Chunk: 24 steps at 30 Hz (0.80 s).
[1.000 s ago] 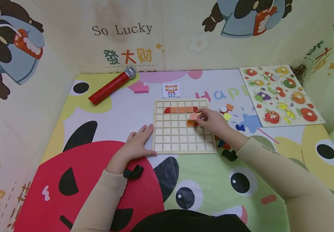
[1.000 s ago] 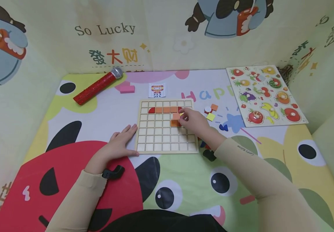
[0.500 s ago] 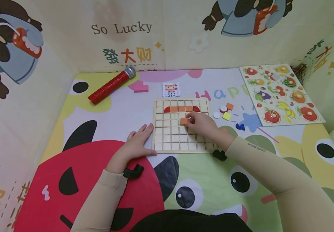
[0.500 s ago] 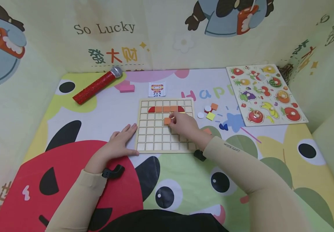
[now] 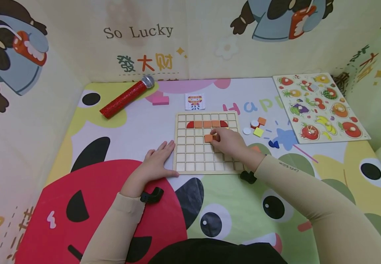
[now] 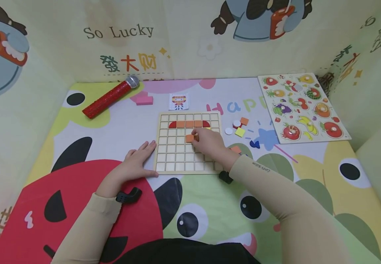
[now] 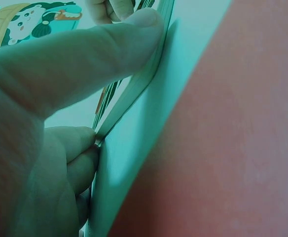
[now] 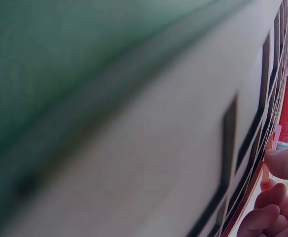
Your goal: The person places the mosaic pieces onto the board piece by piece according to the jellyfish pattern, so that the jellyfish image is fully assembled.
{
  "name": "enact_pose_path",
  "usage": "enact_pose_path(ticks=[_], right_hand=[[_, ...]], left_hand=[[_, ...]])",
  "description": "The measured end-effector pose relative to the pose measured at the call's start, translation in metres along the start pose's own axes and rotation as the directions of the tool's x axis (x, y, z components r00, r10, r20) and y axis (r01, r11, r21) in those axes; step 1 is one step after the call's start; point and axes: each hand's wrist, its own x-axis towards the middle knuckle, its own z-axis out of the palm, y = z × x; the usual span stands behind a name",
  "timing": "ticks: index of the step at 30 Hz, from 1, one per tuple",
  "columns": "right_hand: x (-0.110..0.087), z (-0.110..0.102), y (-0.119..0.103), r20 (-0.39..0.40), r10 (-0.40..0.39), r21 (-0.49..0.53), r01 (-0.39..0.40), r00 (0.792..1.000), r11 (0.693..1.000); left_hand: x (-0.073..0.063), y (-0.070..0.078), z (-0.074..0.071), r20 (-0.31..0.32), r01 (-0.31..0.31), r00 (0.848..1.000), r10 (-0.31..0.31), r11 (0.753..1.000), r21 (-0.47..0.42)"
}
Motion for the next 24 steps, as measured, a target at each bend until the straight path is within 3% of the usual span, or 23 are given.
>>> enact_pose_path(ticks=[24], right_hand=[[0.001, 0.0015, 0.0023, 0.024, -0.011, -0.06, 0.013, 1.0, 0.998]], left_hand=[[0.0005, -0.0004, -0.0001, -0.002, -0.01, 1.0, 0.01, 1.0, 0.002]])
